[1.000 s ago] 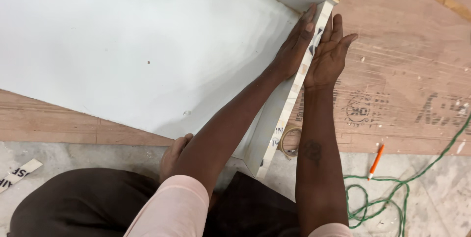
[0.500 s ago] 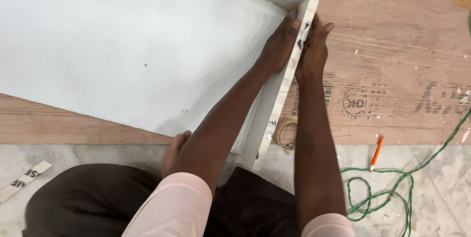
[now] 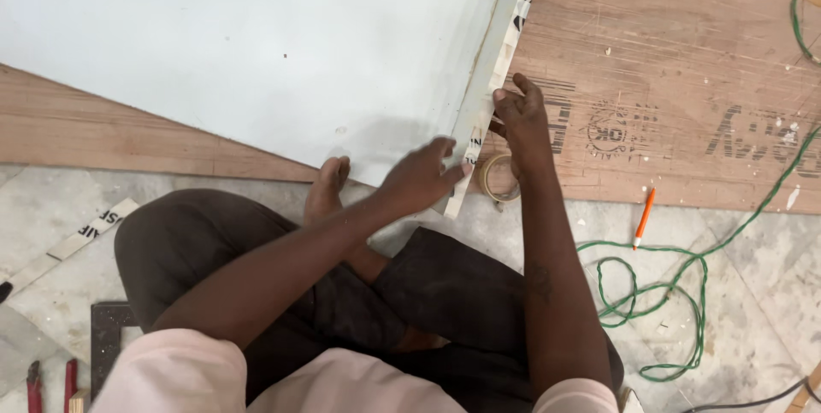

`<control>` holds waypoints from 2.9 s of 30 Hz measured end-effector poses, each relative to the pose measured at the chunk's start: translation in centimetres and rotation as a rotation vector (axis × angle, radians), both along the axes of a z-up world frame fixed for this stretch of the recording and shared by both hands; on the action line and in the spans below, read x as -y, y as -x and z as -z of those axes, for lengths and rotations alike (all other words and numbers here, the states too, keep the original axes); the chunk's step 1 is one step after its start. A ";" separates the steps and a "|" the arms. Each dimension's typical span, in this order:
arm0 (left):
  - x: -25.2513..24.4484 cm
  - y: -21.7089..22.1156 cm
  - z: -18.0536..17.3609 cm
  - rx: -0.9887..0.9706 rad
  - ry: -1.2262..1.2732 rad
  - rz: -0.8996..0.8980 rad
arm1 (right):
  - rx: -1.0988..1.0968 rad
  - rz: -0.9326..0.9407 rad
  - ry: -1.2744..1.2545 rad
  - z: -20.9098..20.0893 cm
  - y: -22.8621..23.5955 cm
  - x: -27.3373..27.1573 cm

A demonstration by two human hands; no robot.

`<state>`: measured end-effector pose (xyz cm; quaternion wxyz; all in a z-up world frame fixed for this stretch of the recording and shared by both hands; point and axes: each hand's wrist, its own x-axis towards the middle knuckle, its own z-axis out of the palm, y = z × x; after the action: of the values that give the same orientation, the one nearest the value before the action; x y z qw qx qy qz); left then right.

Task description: The person sits on the floor and applies masking tape to the edges of a white wooden drawer box. They carefully align and press the tape along the seams and corners. Later, the person uses a metal scraper to smooth the surface of the drawer box.

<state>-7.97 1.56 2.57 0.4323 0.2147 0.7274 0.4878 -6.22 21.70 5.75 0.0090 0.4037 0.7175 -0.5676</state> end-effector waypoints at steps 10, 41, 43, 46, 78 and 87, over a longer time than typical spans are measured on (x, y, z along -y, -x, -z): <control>1.1 -2.3 0.1 -0.024 -0.048 -0.129 | -0.094 0.120 -0.089 0.7 -0.9 2.3; 1.4 -1.9 2.7 0.034 -0.231 -0.185 | -0.061 0.112 -0.202 0.4 -10.0 8.7; 1.5 -1.8 2.6 0.053 -0.222 -0.183 | -0.079 0.109 -0.221 1.1 -9.5 8.9; 1.2 -1.9 2.9 0.011 -0.179 -0.174 | 0.008 0.081 -0.443 1.9 -9.2 8.7; 0.9 -2.7 5.1 0.025 -0.157 -0.220 | -0.093 0.153 -0.102 1.8 -11.4 10.1; 1.2 -2.0 4.2 -0.057 -0.128 0.027 | -0.079 0.148 -0.174 1.4 -11.8 11.1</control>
<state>-6.00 0.37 -1.67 0.4035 0.2655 0.7037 0.5211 5.55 10.63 4.36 -0.0963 0.4322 0.7320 -0.5178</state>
